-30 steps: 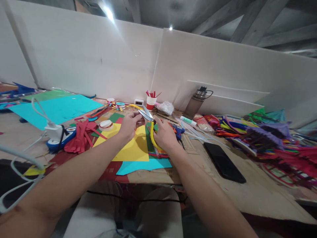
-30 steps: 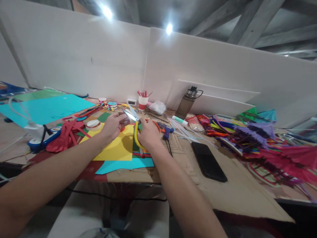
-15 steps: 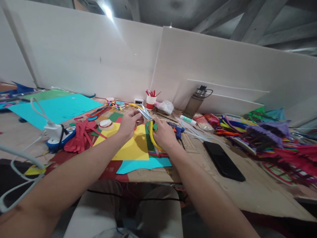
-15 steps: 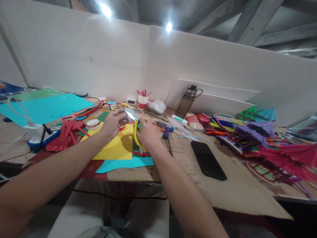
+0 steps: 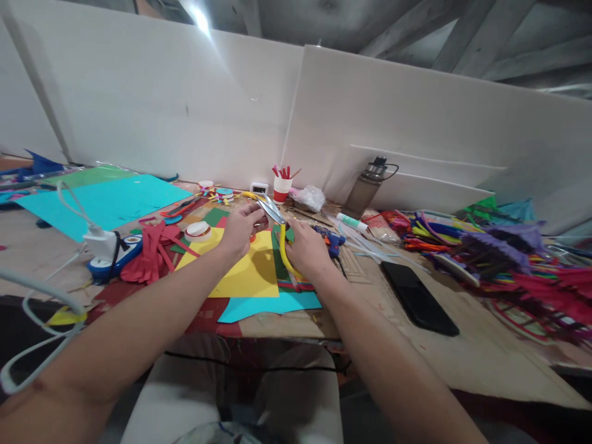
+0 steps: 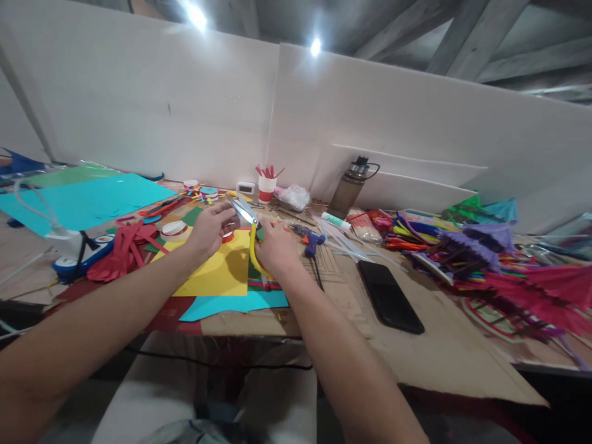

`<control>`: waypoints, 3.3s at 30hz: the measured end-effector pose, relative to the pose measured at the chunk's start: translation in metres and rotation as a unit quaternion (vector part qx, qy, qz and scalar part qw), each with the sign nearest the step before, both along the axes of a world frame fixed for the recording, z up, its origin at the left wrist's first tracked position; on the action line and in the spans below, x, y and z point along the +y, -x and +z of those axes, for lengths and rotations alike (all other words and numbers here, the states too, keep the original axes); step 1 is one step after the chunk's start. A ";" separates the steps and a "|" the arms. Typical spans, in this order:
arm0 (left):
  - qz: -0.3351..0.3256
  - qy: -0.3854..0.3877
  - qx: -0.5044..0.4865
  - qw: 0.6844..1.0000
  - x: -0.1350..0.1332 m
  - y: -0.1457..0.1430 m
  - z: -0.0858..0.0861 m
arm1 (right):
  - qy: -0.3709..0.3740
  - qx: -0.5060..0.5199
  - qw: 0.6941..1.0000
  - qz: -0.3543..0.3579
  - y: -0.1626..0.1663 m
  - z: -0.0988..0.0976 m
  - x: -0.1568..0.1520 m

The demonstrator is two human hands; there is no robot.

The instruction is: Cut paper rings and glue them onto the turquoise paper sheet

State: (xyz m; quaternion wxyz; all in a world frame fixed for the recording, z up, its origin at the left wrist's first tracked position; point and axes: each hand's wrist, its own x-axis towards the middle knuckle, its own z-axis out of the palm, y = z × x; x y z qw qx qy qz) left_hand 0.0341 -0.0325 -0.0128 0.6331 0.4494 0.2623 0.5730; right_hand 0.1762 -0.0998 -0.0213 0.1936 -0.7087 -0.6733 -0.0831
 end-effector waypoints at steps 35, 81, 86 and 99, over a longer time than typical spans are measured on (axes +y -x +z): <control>0.014 0.009 0.017 1.000 0.002 -0.001 -0.003 | -0.018 0.021 0.999 0.023 -0.002 -0.006 0.001; 0.025 -0.061 0.102 0.993 0.003 -0.002 -0.007 | -0.020 0.031 0.999 0.035 -0.003 -0.004 0.000; 0.021 -0.072 0.104 0.992 0.004 -0.001 -0.007 | -0.006 0.025 1.000 0.017 -0.001 -0.001 0.000; 0.023 0.087 -0.047 0.995 0.008 -0.001 0.000 | -0.012 -0.007 1.000 0.015 0.000 -0.003 -0.001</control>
